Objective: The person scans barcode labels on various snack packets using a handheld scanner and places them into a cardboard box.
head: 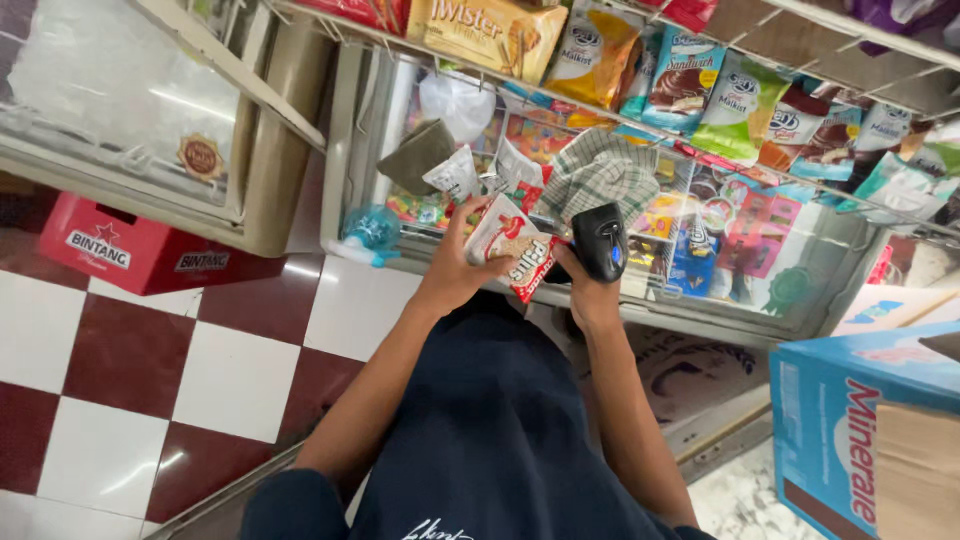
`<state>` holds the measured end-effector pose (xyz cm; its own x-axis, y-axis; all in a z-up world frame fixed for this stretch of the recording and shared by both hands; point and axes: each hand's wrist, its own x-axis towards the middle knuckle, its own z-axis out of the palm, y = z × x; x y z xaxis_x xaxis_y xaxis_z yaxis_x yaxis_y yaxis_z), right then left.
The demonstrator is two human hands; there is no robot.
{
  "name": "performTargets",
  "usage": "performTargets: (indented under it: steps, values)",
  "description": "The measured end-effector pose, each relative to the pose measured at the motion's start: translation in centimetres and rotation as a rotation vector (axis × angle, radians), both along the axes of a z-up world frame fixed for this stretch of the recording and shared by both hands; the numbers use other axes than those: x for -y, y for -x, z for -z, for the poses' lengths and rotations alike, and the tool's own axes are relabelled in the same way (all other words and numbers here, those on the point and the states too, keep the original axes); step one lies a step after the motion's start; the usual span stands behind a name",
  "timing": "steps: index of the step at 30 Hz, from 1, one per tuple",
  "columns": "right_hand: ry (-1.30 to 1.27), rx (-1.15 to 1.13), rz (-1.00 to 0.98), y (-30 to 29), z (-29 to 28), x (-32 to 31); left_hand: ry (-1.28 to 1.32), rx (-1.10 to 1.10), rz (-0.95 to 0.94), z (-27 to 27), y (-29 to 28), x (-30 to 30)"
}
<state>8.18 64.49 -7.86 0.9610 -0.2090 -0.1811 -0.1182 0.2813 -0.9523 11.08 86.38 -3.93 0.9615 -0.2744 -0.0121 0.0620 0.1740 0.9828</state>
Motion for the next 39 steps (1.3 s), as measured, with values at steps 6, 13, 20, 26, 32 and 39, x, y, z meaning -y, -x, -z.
performTargets:
  steps: [6, 13, 20, 26, 32, 39]
  values:
    - [-0.086, -0.027, 0.197, 0.4, 0.6, -0.1, -0.265, -0.108, -0.050, 1.2, -0.2, 0.7]
    - [-0.323, -0.220, 0.215, 1.2, -0.6, -1.6, -0.643, 0.677, -0.160, -0.1, 1.0, 1.0]
    - [-0.247, -0.140, 0.091, 0.3, -1.2, -2.6, -0.393, 0.613, -0.091, -1.3, 1.6, 0.8]
    - [-0.255, -0.112, 0.125, 0.2, -0.9, -2.8, -0.043, 0.001, 0.004, 0.9, 0.9, 0.8]
    - [-0.271, -0.165, 0.139, -0.2, -0.6, -2.6, -0.115, 0.035, 0.135, 1.7, 0.9, 1.1]
    - [-0.330, -0.164, 0.183, 0.0, -0.5, -2.7, -0.080, -0.008, 0.109, 1.5, 1.3, 1.8]
